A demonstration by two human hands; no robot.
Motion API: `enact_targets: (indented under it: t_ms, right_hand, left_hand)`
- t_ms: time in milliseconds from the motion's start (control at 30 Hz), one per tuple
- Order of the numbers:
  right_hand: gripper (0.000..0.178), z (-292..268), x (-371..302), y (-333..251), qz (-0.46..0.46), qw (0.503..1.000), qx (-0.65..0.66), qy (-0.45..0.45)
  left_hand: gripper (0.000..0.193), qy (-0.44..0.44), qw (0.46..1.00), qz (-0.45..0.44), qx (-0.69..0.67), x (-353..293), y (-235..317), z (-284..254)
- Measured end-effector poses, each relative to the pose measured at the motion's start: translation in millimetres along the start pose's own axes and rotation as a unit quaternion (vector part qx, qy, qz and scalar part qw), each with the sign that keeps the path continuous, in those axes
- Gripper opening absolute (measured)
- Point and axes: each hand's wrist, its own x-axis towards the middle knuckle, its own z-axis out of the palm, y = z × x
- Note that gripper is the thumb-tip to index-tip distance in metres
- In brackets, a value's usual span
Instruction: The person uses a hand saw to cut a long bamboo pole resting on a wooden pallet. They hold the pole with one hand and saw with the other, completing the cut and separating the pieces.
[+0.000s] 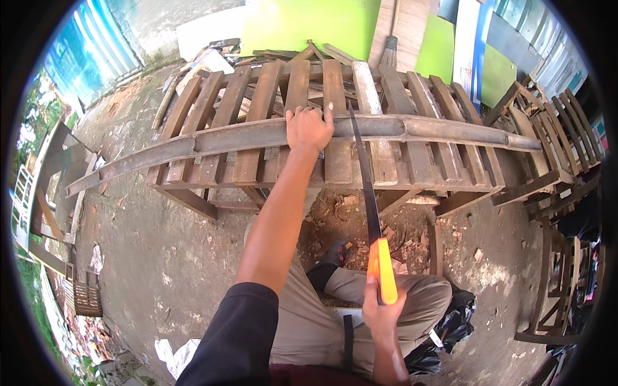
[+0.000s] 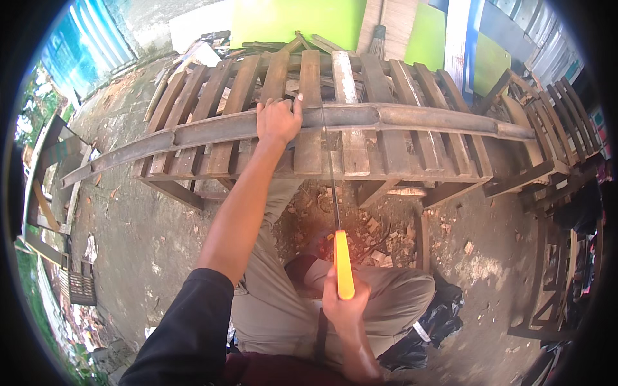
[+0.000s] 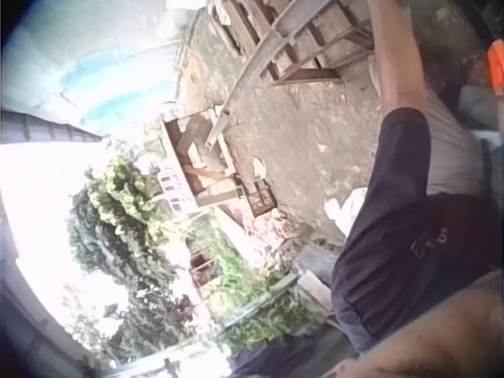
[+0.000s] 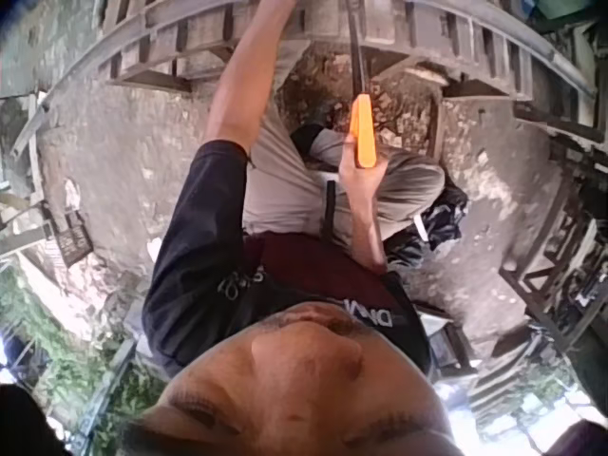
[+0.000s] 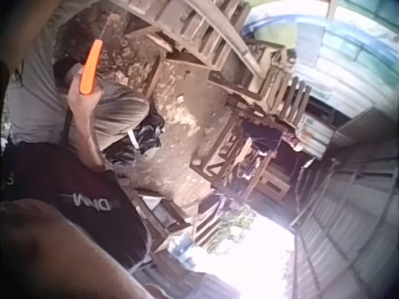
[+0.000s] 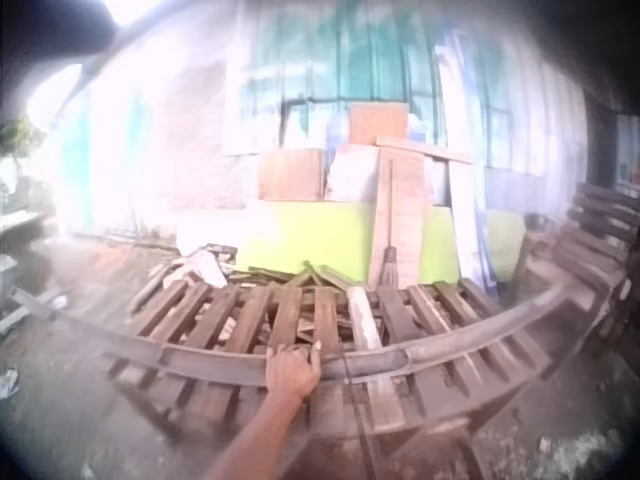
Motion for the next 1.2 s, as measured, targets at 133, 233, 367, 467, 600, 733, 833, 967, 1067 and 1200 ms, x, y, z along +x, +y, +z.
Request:
enact_targets:
  t_ms: [133,233,367,467,600,733,833,967,1067,1200]
  right_hand:
    - [0.015,-5.3,6.9,-2.7,0.007,0.999,0.012,0.029]
    - [0.023,7.9,79.3,-30.1,0.052,0.992,0.003,0.117]
    - [0.016,-43.9,128.8,-24.3,0.099,0.98,0.167,-0.03]
    - [0.021,-33.6,116.2,-17.5,0.062,0.995,0.055,-0.062]
    - [0.016,24.2,69.2,16.0,-0.076,0.997,0.031,-0.014]
    - [0.011,21.3,67.3,-0.9,-0.011,1.0,0.001,0.005]
    - [0.011,16.1,67.5,-20.3,-0.06,0.998,-0.013,0.008]
    - [0.016,11.9,76.8,-34.6,0.007,1.0,0.003,-0.015]
    - [0.023,8.8,89.8,-62.7,0.046,0.998,-0.013,-0.051]
    - [0.018,8.1,80.3,-27.9,0.012,0.999,-0.022,-0.027]
  left_hand:
    - [0.056,-0.007,1.0,-0.008,-0.001,5.5,-2.1,8.0]
    - [0.055,-0.037,0.999,-0.008,-0.006,7.9,1.9,6.8]
    - [0.054,0.08,0.997,-0.003,-0.005,12.8,-8.9,11.5]
    - [0.054,0.027,0.999,-0.015,-0.009,16.7,-6.7,13.9]
    - [0.051,0.064,0.998,0.012,-0.005,12.1,4.9,15.3]
    - [0.05,0.04,0.999,0.001,0.004,16.3,-1.3,11.2]
    - [0.05,0.049,0.999,0.007,0.002,11.5,-4.7,8.9]
    - [0.05,0.0,1.0,-0.012,-0.028,12.1,-0.7,13.9]
    - [0.049,0.036,0.999,0.0,-0.038,13.3,-5.3,13.9]
    - [0.049,0.041,0.999,0.007,-0.001,12.5,-2.6,9.8]
